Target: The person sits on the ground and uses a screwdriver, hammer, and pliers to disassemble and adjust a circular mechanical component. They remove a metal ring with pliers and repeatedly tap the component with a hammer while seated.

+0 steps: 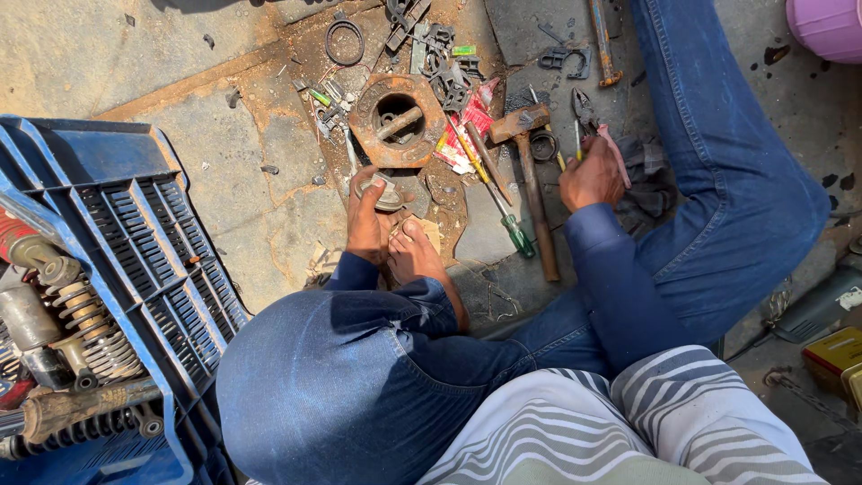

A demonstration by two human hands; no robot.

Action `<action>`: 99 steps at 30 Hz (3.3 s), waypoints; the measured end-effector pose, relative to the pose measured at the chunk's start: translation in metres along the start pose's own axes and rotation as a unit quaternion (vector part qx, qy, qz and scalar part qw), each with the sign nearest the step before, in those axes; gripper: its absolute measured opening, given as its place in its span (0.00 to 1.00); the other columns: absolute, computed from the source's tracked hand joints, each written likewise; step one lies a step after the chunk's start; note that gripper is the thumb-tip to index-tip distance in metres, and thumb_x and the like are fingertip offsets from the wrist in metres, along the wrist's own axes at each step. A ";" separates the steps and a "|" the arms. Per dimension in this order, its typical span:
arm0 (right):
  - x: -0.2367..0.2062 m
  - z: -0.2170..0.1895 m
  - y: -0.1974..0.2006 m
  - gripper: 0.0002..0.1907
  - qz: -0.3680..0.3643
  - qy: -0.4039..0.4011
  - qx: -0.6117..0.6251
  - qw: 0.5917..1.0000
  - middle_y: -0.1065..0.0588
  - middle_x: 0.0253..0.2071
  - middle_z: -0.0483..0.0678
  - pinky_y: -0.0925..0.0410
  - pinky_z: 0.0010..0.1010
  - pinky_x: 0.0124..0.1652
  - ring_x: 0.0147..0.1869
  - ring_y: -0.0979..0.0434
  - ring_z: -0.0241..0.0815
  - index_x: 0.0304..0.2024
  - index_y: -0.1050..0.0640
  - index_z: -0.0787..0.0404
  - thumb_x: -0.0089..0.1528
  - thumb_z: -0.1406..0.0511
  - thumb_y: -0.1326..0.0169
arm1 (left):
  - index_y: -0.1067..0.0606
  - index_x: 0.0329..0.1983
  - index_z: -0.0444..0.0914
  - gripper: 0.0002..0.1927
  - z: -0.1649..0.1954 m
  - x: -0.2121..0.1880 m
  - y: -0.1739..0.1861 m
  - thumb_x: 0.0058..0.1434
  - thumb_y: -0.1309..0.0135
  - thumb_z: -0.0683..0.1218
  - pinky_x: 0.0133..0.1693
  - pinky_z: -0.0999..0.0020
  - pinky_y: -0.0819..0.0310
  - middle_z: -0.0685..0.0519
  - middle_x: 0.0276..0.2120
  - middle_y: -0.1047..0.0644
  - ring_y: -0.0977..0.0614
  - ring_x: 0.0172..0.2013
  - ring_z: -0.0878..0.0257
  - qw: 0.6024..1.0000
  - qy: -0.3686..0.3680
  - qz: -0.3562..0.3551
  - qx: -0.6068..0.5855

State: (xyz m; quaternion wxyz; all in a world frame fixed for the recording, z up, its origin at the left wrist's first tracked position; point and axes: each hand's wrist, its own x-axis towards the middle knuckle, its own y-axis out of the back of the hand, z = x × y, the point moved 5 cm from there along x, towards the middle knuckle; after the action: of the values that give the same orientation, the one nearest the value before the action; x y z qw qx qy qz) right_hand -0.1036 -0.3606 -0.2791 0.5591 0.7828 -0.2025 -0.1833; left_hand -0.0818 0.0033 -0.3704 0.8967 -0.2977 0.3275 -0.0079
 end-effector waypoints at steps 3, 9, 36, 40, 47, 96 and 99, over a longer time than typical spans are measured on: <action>-0.012 -0.014 0.007 0.17 0.074 0.114 -0.064 0.989 0.24 0.43 0.62 0.29 0.50 0.42 0.47 0.22 0.65 0.45 0.26 0.63 0.56 0.65 0.40 | 0.42 0.64 0.49 0.25 0.011 -0.001 0.004 0.68 0.49 0.52 0.36 0.54 0.20 0.44 0.46 0.23 0.16 0.41 0.48 0.999 -0.014 0.034 0.015; -0.078 -0.049 -0.062 0.28 -0.267 0.185 -0.140 0.935 0.21 0.36 0.61 0.27 0.51 0.40 0.41 0.19 0.63 0.50 0.23 0.64 0.55 0.52 0.37 | 0.44 0.64 0.50 0.26 0.031 0.003 -0.002 0.68 0.46 0.51 0.39 0.51 0.19 0.44 0.49 0.25 0.16 0.45 0.48 0.999 -0.018 0.045 0.010; -0.136 -0.109 0.051 0.26 -0.347 0.238 0.204 0.884 0.20 0.48 0.60 0.27 0.41 0.46 0.47 0.18 0.57 0.67 0.29 0.55 0.65 0.61 0.46 | 0.41 0.58 0.47 0.36 0.078 0.011 -0.027 0.53 0.36 0.31 0.43 0.72 0.22 0.50 0.48 0.24 0.20 0.44 0.64 0.960 -0.190 0.064 0.194; -0.136 -0.112 0.053 0.27 -0.346 0.239 0.228 0.878 0.21 0.51 0.61 0.26 0.40 0.47 0.48 0.17 0.57 0.67 0.29 0.56 0.66 0.62 0.46 | 0.42 0.57 0.46 0.35 0.081 0.011 -0.034 0.56 0.36 0.31 0.48 0.70 0.22 0.50 0.47 0.25 0.21 0.46 0.64 0.950 -0.227 0.053 0.208; -0.136 -0.115 0.056 0.26 -0.347 0.244 0.276 0.862 0.21 0.52 0.63 0.26 0.39 0.48 0.51 0.17 0.56 0.68 0.30 0.58 0.66 0.63 0.47 | 0.42 0.57 0.46 0.34 0.086 0.012 -0.034 0.55 0.35 0.34 0.45 0.68 0.23 0.53 0.42 0.28 0.22 0.41 0.64 0.924 -0.249 0.115 0.268; -0.068 -0.092 0.110 0.27 -0.320 0.119 0.325 0.882 0.29 0.23 0.47 0.34 0.30 0.31 0.28 0.32 0.35 0.72 0.32 0.58 0.69 0.64 0.50 | 0.45 0.60 0.42 0.33 0.101 -0.032 -0.067 0.60 0.41 0.30 0.51 0.63 0.19 0.45 0.54 0.28 0.16 0.48 0.57 0.948 -0.201 -0.122 0.214; -0.080 -0.090 0.092 0.28 -0.317 0.090 0.277 0.903 0.27 0.20 0.53 0.33 0.34 0.30 0.23 0.26 0.43 0.69 0.31 0.58 0.66 0.62 0.49 | 0.45 0.61 0.42 0.33 0.116 -0.030 -0.076 0.61 0.42 0.30 0.47 0.66 0.19 0.43 0.58 0.28 0.16 0.49 0.57 0.965 -0.155 -0.152 0.150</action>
State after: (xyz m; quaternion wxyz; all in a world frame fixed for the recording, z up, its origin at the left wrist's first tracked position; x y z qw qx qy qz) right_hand -0.1360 -0.2739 -0.1596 0.2481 0.9421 0.0645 -0.2162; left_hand -0.0228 0.0085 -0.2412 0.9591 -0.2037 0.1307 -0.1472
